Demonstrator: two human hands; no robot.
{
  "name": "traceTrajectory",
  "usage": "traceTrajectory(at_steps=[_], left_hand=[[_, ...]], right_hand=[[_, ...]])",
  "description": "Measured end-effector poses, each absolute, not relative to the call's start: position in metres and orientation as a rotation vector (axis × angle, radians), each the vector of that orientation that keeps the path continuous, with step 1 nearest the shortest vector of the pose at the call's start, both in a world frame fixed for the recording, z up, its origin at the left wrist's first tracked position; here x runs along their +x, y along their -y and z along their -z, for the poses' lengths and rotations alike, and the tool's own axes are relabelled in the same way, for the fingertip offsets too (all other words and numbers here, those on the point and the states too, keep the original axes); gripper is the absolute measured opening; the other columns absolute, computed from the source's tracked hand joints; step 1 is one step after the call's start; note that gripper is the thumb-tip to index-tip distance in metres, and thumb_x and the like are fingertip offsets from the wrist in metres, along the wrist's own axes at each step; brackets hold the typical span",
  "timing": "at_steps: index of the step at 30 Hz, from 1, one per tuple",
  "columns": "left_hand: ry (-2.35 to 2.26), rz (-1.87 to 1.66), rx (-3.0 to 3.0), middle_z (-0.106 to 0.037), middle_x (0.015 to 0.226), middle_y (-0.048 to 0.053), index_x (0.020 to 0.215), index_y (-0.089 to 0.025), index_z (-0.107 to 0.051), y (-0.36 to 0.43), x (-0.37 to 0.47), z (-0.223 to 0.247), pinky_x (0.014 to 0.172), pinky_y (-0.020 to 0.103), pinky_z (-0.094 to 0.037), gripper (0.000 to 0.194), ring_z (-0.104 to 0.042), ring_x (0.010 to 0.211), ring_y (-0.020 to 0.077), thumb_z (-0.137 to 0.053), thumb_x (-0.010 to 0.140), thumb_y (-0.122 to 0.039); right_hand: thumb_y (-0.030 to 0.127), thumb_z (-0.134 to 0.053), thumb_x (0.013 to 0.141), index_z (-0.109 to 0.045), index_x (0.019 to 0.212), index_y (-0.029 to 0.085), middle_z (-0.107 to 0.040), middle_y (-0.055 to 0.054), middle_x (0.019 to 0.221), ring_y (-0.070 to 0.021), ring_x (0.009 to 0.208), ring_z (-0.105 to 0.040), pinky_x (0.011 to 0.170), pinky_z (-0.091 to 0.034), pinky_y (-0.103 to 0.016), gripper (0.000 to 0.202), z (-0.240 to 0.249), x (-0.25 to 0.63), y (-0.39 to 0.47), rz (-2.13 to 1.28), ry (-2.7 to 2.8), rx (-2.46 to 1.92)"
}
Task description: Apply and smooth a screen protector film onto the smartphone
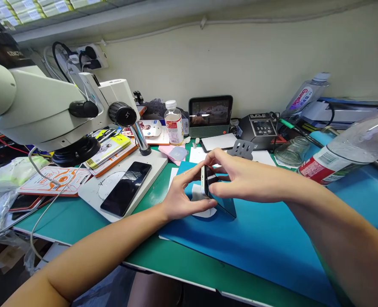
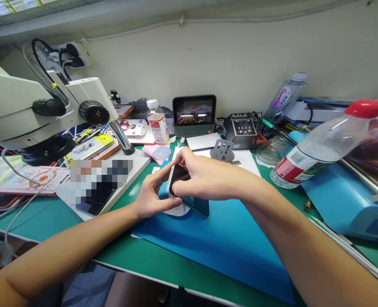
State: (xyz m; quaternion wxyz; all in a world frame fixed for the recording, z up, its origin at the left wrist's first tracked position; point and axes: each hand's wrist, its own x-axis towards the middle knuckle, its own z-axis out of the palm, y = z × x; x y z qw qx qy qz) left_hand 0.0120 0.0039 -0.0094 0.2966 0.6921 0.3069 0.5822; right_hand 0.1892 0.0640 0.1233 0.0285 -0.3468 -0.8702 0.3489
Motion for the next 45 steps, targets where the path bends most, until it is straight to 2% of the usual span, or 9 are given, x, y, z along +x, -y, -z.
traceTrajectory(at_steps=[6, 12, 18, 23, 27, 34, 45], left_hand=[[-0.835, -1.534, 1.793, -0.062, 0.143, 0.013, 0.150, -0.024, -0.047, -0.0030, 0.0151, 0.0073, 0.110, 0.047, -0.051, 0.087, -0.062, 0.128, 0.0336, -0.086, 0.073, -0.031], [-0.873, -1.535, 1.732, -0.063, 0.140, 0.014, 0.146, -0.022, -0.049, -0.0020, 0.0160, 0.0078, 0.111, 0.047, -0.050, 0.084, -0.062, 0.128, 0.0338, -0.087, 0.071, -0.029], [-0.837, -1.549, 1.719, -0.065, 0.137, 0.013, 0.142, -0.022, -0.050, -0.0024, 0.0173, 0.0069, 0.110, 0.046, -0.050, 0.081, -0.064, 0.126, 0.0325, -0.086, 0.070, -0.025], [-0.834, -1.537, 1.710, -0.065, 0.135, 0.012, 0.141, -0.024, -0.049, -0.0028, 0.0175, 0.0092, 0.110, 0.048, -0.049, 0.081, -0.063, 0.126, 0.0326, -0.086, 0.070, -0.024], [-0.813, -1.528, 1.714, -0.066, 0.134, 0.011, 0.142, -0.026, -0.047, -0.0030, 0.0167, 0.0114, 0.111, 0.048, -0.048, 0.081, -0.063, 0.126, 0.0315, -0.086, 0.071, -0.023], [-0.827, -1.540, 1.740, -0.065, 0.134, 0.010, 0.142, -0.027, -0.048, -0.0022, 0.0163, 0.0133, 0.110, 0.045, -0.049, 0.081, -0.063, 0.125, 0.0301, -0.087, 0.071, -0.023], [-0.879, -1.531, 1.739, -0.065, 0.132, 0.011, 0.139, -0.025, -0.049, -0.0014, 0.0156, 0.0120, 0.108, 0.046, -0.050, 0.078, -0.064, 0.124, 0.0319, -0.086, 0.071, -0.027]], right_hand=[[0.030, -0.066, 0.074, -0.052, 0.114, 0.020, -0.065, -0.002, 0.085, -0.0200, 0.073, -0.059, 0.062, -0.044, -0.030, 0.044, -0.1230, 0.1916, -0.0638, -1.122, 2.693, -1.052], [0.033, -0.063, 0.077, -0.049, 0.118, 0.023, -0.068, -0.004, 0.096, -0.0205, 0.074, -0.060, 0.055, -0.040, -0.029, 0.044, -0.1245, 0.1911, -0.0625, -1.107, 2.755, -1.104], [0.034, -0.063, 0.078, -0.048, 0.118, 0.022, -0.067, -0.006, 0.103, -0.0217, 0.079, -0.061, 0.057, -0.041, -0.029, 0.045, -0.1271, 0.1902, -0.0592, -1.069, 2.774, -1.107], [0.041, -0.065, 0.081, -0.047, 0.118, 0.023, -0.067, -0.003, 0.095, -0.0198, 0.072, -0.059, 0.055, -0.041, -0.029, 0.045, -0.1263, 0.1929, -0.0601, -1.114, 2.761, -1.087], [0.052, -0.073, 0.075, -0.047, 0.113, 0.023, -0.067, -0.004, 0.101, -0.0208, 0.078, -0.061, 0.056, -0.042, -0.028, 0.054, -0.1251, 0.1933, -0.0639, -1.196, 2.742, -1.034], [0.049, -0.074, 0.073, -0.046, 0.108, 0.025, -0.066, -0.002, 0.098, -0.0206, 0.079, -0.060, 0.054, -0.039, -0.028, 0.051, -0.1260, 0.1934, -0.0637, -1.154, 2.745, -1.082], [0.051, -0.074, 0.074, -0.044, 0.106, 0.027, -0.063, 0.000, 0.090, -0.0185, 0.072, -0.056, 0.054, -0.038, -0.027, 0.050, -0.1224, 0.1932, -0.0645, -1.089, 2.776, -1.050]])
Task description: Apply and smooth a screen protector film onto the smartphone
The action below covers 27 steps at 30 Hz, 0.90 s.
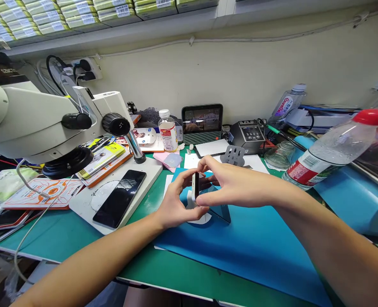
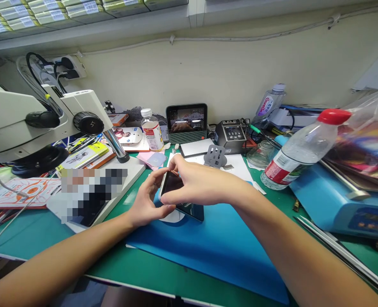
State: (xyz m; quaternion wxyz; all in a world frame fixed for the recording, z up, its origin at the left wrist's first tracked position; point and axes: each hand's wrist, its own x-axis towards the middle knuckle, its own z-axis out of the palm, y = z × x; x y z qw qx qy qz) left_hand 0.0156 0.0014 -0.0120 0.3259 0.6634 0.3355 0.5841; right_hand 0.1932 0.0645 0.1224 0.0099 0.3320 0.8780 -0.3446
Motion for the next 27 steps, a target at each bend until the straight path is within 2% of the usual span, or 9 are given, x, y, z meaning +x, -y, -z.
traceTrajectory(at_steps=[7, 13, 27], left_hand=[[-0.878, -1.527, 1.746, -0.066, 0.131, 0.010, 0.140, -0.025, -0.049, -0.0011, 0.0157, 0.0121, 0.108, 0.044, -0.049, 0.078, -0.065, 0.123, 0.0303, -0.086, 0.071, -0.025], [-0.863, -1.527, 1.747, -0.067, 0.129, 0.011, 0.138, -0.023, -0.048, -0.0012, 0.0153, 0.0103, 0.107, 0.047, -0.051, 0.077, -0.066, 0.122, 0.0311, -0.086, 0.071, -0.029], [-0.845, -1.532, 1.763, -0.067, 0.129, 0.009, 0.139, -0.025, -0.049, -0.0019, 0.0148, 0.0124, 0.107, 0.045, -0.051, 0.076, -0.066, 0.121, 0.0303, -0.086, 0.072, -0.026]], right_hand=[[0.055, -0.074, 0.072, -0.049, 0.108, 0.026, -0.065, -0.001, 0.093, -0.0189, 0.071, -0.057, 0.053, -0.038, -0.028, 0.053, -0.1227, 0.1921, -0.0646, 1.002, -2.759, 1.068], [0.053, -0.074, 0.072, -0.048, 0.106, 0.026, -0.066, -0.001, 0.095, -0.0190, 0.073, -0.057, 0.055, -0.039, -0.029, 0.051, -0.1201, 0.1921, -0.0649, 0.993, -2.775, 1.056], [0.051, -0.075, 0.071, -0.046, 0.106, 0.026, -0.063, 0.000, 0.092, -0.0181, 0.071, -0.053, 0.053, -0.037, -0.028, 0.052, -0.1193, 0.1928, -0.0648, 1.033, -2.754, 1.062]])
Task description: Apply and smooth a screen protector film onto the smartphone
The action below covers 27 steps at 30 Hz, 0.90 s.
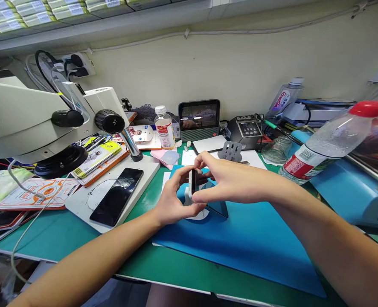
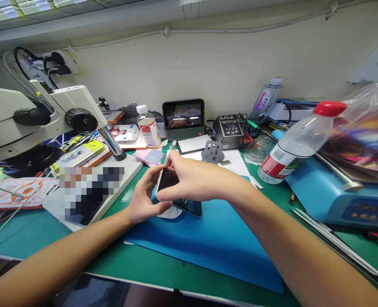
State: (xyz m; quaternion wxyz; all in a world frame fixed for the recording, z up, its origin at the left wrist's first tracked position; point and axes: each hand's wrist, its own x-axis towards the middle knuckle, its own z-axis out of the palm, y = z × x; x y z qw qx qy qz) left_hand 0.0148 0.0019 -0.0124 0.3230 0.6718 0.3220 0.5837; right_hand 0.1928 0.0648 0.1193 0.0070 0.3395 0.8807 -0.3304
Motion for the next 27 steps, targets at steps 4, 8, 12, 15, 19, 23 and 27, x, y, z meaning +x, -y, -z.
traceTrajectory(at_steps=[4, 8, 12, 15, 19, 23, 27], left_hand=[[-0.845, -1.533, 1.766, -0.066, 0.130, 0.010, 0.140, -0.025, -0.048, -0.0019, 0.0144, 0.0134, 0.107, 0.046, -0.052, 0.077, -0.066, 0.122, 0.0305, -0.086, 0.072, -0.026], [-0.839, -1.536, 1.775, -0.067, 0.130, 0.010, 0.141, -0.025, -0.048, -0.0025, 0.0141, 0.0150, 0.106, 0.045, -0.052, 0.078, -0.066, 0.121, 0.0300, -0.086, 0.072, -0.026], [-0.851, -1.536, 1.779, -0.066, 0.130, 0.010, 0.141, -0.025, -0.048, -0.0027, 0.0138, 0.0152, 0.105, 0.044, -0.054, 0.078, -0.067, 0.120, 0.0297, -0.086, 0.072, -0.026], [-0.853, -1.534, 1.789, -0.066, 0.131, 0.010, 0.141, -0.025, -0.048, -0.0025, 0.0139, 0.0143, 0.106, 0.044, -0.053, 0.079, -0.066, 0.122, 0.0296, -0.086, 0.072, -0.026], [-0.845, -1.536, 1.794, -0.065, 0.132, 0.010, 0.142, -0.026, -0.048, -0.0024, 0.0144, 0.0132, 0.107, 0.044, -0.053, 0.078, -0.065, 0.123, 0.0296, -0.086, 0.073, -0.027], [-0.826, -1.539, 1.794, -0.065, 0.132, 0.009, 0.142, -0.027, -0.047, -0.0027, 0.0146, 0.0137, 0.107, 0.044, -0.053, 0.078, -0.065, 0.123, 0.0298, -0.086, 0.074, -0.028], [-0.816, -1.535, 1.782, -0.066, 0.130, 0.009, 0.142, -0.027, -0.046, -0.0026, 0.0146, 0.0159, 0.105, 0.045, -0.054, 0.078, -0.067, 0.120, 0.0298, -0.086, 0.075, -0.030]], right_hand=[[0.051, -0.074, 0.071, -0.045, 0.106, 0.027, -0.063, 0.001, 0.089, -0.0179, 0.069, -0.053, 0.053, -0.036, -0.028, 0.051, -0.1190, 0.1930, -0.0647, 1.036, -2.765, 1.052], [0.053, -0.074, 0.073, -0.044, 0.107, 0.027, -0.064, 0.000, 0.093, -0.0190, 0.074, -0.056, 0.055, -0.038, -0.029, 0.053, -0.1182, 0.1938, -0.0651, 1.006, -2.792, 1.025], [0.053, -0.074, 0.074, -0.044, 0.107, 0.026, -0.065, 0.000, 0.096, -0.0194, 0.076, -0.057, 0.056, -0.039, -0.029, 0.052, -0.1167, 0.1948, -0.0660, 1.018, -2.787, 1.010], [0.053, -0.074, 0.074, -0.044, 0.107, 0.026, -0.065, 0.000, 0.096, -0.0194, 0.076, -0.057, 0.057, -0.040, -0.029, 0.052, -0.1155, 0.1950, -0.0664, 1.033, -2.790, 1.001], [0.052, -0.075, 0.073, -0.045, 0.106, 0.026, -0.065, 0.000, 0.096, -0.0192, 0.076, -0.058, 0.057, -0.040, -0.029, 0.051, -0.1146, 0.1946, -0.0667, 1.042, -2.795, 0.997], [0.052, -0.075, 0.072, -0.045, 0.109, 0.027, -0.065, 0.000, 0.095, -0.0186, 0.074, -0.057, 0.057, -0.040, -0.029, 0.054, -0.1144, 0.1943, -0.0670, 1.057, -2.786, 1.000], [0.050, -0.076, 0.071, -0.046, 0.110, 0.027, -0.065, 0.000, 0.095, -0.0183, 0.073, -0.055, 0.055, -0.039, -0.029, 0.054, -0.1143, 0.1945, -0.0671, 1.069, -2.779, 1.019]])
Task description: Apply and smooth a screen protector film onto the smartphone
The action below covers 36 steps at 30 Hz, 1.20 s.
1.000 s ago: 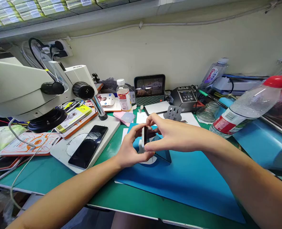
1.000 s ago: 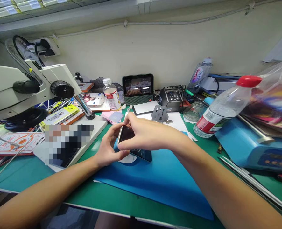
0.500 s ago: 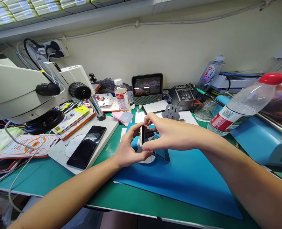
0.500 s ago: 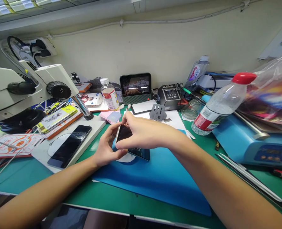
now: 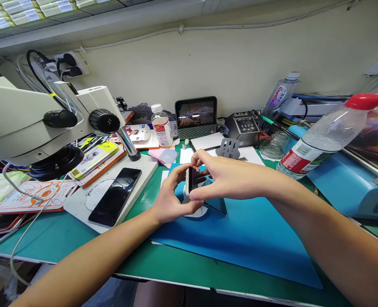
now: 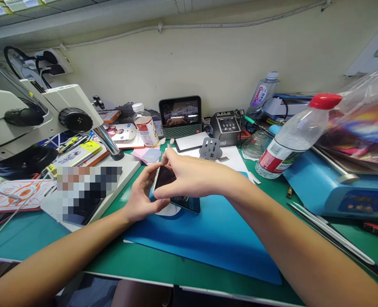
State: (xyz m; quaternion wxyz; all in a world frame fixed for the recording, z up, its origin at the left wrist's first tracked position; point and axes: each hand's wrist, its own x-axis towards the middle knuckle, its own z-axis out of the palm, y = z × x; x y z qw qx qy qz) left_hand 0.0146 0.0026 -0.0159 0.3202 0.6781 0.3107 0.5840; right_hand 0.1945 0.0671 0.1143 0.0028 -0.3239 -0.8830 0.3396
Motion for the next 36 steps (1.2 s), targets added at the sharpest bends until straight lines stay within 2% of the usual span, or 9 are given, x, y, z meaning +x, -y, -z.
traceTrajectory(at_steps=[10, 16, 23, 36], left_hand=[[-0.873, -1.522, 1.799, -0.065, 0.130, 0.011, 0.141, -0.026, -0.046, -0.0022, 0.0130, 0.0183, 0.104, 0.047, -0.053, 0.079, -0.066, 0.121, 0.0311, -0.086, 0.074, -0.034], [-0.918, -1.526, 1.810, -0.064, 0.131, 0.010, 0.139, -0.025, -0.047, -0.0016, 0.0131, 0.0172, 0.105, 0.045, -0.052, 0.077, -0.064, 0.123, 0.0305, -0.086, 0.074, -0.035], [-0.924, -1.525, 1.794, -0.064, 0.131, 0.009, 0.139, -0.026, -0.048, -0.0014, 0.0130, 0.0165, 0.105, 0.043, -0.052, 0.076, -0.064, 0.122, 0.0291, -0.086, 0.073, -0.032], [-0.920, -1.537, 1.807, -0.064, 0.130, 0.009, 0.138, -0.025, -0.048, -0.0005, 0.0137, 0.0155, 0.105, 0.042, -0.053, 0.075, -0.065, 0.120, 0.0284, -0.085, 0.073, -0.032]], right_hand=[[0.048, -0.075, 0.071, -0.045, 0.106, 0.027, -0.063, 0.002, 0.087, -0.0163, 0.066, -0.052, 0.051, -0.036, -0.028, 0.051, -0.1182, 0.1940, -0.0645, -1.066, 2.776, -1.042], [0.047, -0.076, 0.070, -0.045, 0.106, 0.027, -0.063, 0.002, 0.087, -0.0162, 0.065, -0.051, 0.050, -0.034, -0.028, 0.051, -0.1179, 0.1942, -0.0643, -1.083, 2.764, -1.059], [0.047, -0.076, 0.071, -0.045, 0.105, 0.027, -0.064, 0.000, 0.095, -0.0174, 0.073, -0.054, 0.053, -0.037, -0.027, 0.050, -0.1177, 0.1944, -0.0668, -1.128, 2.768, -0.990], [0.047, -0.075, 0.072, -0.045, 0.105, 0.027, -0.064, 0.001, 0.092, -0.0169, 0.071, -0.054, 0.050, -0.035, -0.027, 0.049, -0.1179, 0.1950, -0.0662, -1.107, 2.783, -1.008]])
